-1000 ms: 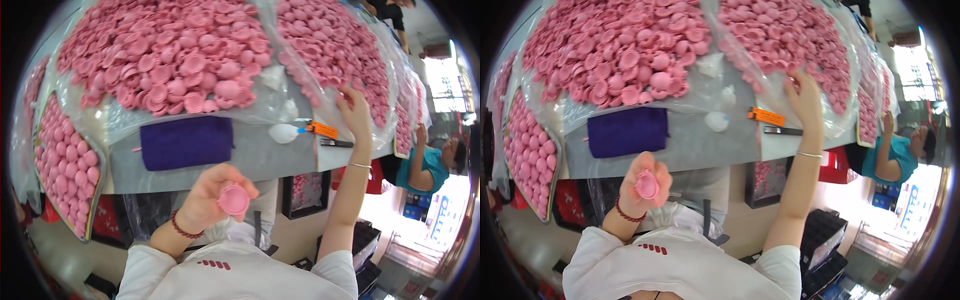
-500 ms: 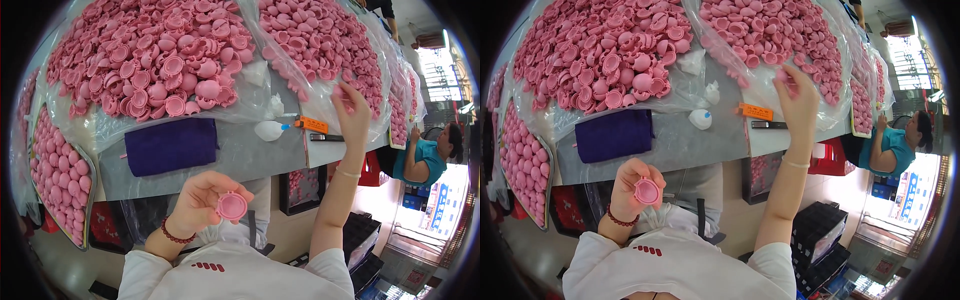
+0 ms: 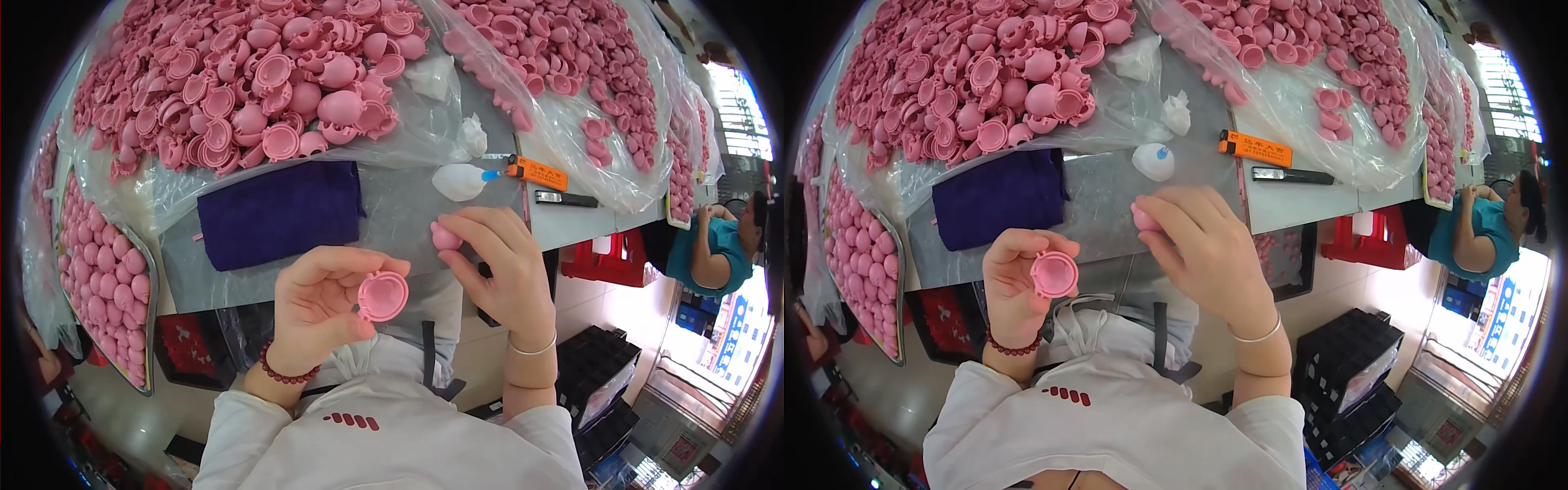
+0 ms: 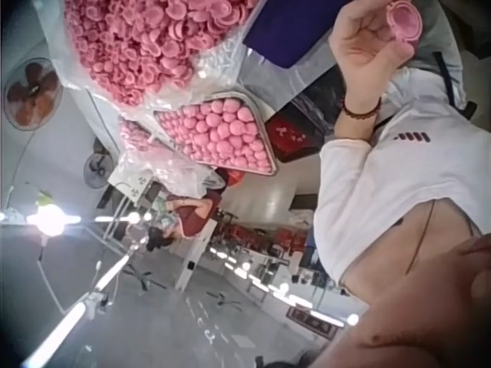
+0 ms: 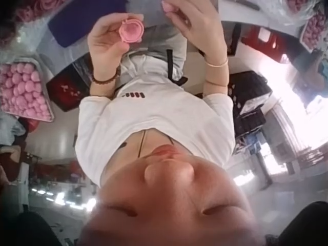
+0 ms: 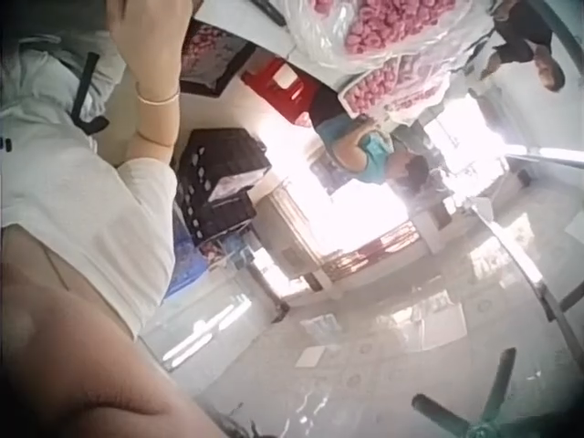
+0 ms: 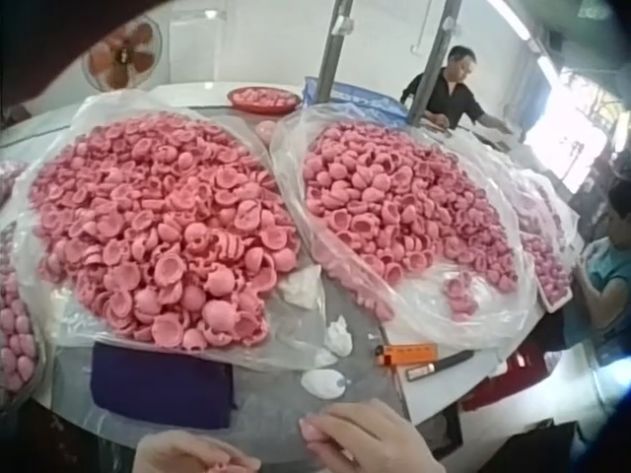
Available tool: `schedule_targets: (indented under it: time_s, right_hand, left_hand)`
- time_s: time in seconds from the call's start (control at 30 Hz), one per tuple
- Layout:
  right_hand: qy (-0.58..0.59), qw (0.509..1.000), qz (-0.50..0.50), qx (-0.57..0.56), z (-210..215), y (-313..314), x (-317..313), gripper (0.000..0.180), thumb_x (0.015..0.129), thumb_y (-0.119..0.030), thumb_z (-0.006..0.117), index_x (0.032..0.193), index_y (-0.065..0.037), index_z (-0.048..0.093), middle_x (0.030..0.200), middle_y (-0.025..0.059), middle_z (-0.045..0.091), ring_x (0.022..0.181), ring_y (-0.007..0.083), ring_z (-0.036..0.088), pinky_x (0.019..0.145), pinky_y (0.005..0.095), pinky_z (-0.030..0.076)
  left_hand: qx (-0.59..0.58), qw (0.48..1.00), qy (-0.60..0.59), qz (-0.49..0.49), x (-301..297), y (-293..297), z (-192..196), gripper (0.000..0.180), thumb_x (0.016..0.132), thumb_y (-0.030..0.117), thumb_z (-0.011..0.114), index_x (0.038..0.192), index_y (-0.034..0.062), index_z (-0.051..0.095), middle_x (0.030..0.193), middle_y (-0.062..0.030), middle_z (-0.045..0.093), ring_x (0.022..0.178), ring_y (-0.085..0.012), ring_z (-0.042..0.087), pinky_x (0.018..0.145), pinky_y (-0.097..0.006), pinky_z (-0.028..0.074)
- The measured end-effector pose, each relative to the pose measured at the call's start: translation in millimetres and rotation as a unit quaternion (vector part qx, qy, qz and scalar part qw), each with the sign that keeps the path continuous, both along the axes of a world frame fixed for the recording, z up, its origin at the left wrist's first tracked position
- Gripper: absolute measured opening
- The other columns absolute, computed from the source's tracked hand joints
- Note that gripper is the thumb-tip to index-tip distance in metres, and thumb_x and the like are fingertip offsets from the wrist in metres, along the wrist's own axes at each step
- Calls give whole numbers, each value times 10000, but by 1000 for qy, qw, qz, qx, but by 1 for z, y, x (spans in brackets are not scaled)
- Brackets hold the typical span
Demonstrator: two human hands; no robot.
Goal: The person is assembling and gluing small pink plastic components together at a factory workbench.
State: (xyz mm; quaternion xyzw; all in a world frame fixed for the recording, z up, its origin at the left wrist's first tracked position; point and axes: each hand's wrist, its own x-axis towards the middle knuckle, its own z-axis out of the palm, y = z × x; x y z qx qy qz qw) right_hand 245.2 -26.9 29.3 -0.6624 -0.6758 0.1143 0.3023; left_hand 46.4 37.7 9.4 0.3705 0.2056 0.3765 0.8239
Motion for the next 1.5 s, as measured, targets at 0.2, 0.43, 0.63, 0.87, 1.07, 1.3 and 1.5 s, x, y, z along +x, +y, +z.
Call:
schedule_targets:
  time_s: [0.2, 0.43, 0.63, 0.87, 1.07, 1.3, 1.5]
  right_hand:
    - [183, 970, 50, 149, 15, -7, -19, 309, 565, -7, 747, 840, -21, 606, 850, 106, 641, 694, 226, 581, 582, 289, 463]
    - [172, 967, 81, 173, 8, -9, -28, 245, 579, -36, 746, 771, -35, 594, 849, 120, 658, 710, 244, 599, 574, 270, 479]
    - [194, 961, 89, 173, 3, -12, -24, 302, 607, -11, 723, 896, -51, 647, 945, 78, 651, 761, 214, 604, 618, 272, 509]
    - [220, 954, 80, 185, -1, -13, -25, 279, 606, -19, 735, 866, -55, 639, 942, 87, 652, 759, 215, 605, 612, 269, 510]
    - [255, 944, 85, 189, -1, -16, -24, 259, 614, -21, 738, 848, -56, 631, 936, 90, 652, 757, 216, 606, 609, 272, 511]
    - [237, 951, 77, 186, -1, -17, -22, 250, 628, -20, 728, 856, -56, 632, 938, 91, 652, 762, 220, 608, 617, 277, 512]
    - [202, 958, 50, 198, 1, -19, -27, 246, 596, -31, 722, 831, -61, 657, 888, 74, 646, 765, 224, 597, 615, 281, 506]
  left_hand:
    - [106, 992, -30, -60, -3, 0, -6, 438, 706, -66, 678, 1110, -62, 508, 1137, -215, 543, 1015, -233, 574, 848, -316, 482]
    - [122, 990, 27, -62, 4, -7, 1, 453, 659, -45, 733, 1064, -47, 531, 1084, -224, 551, 1027, -275, 558, 845, -357, 487]
    - [170, 983, 46, -55, 7, -7, 1, 439, 657, -49, 733, 1055, -35, 549, 1083, -226, 553, 1005, -266, 568, 797, -327, 501]
    - [172, 983, 34, -57, 9, -5, 0, 416, 671, -27, 733, 1048, -32, 557, 1082, -229, 554, 966, -250, 586, 767, -310, 502]
    - [165, 984, 36, -56, 10, -7, 1, 399, 679, -9, 734, 1038, -35, 562, 1084, -238, 551, 926, -231, 600, 768, -314, 505]
    - [203, 977, 41, -58, 11, -5, 1, 432, 643, -41, 745, 1036, -36, 565, 1077, -244, 555, 955, -246, 591, 770, -308, 507]
    - [213, 974, 60, -52, 14, -4, 3, 509, 596, 14, 795, 1048, -35, 565, 1080, -243, 554, 973, -248, 584, 805, -319, 488]
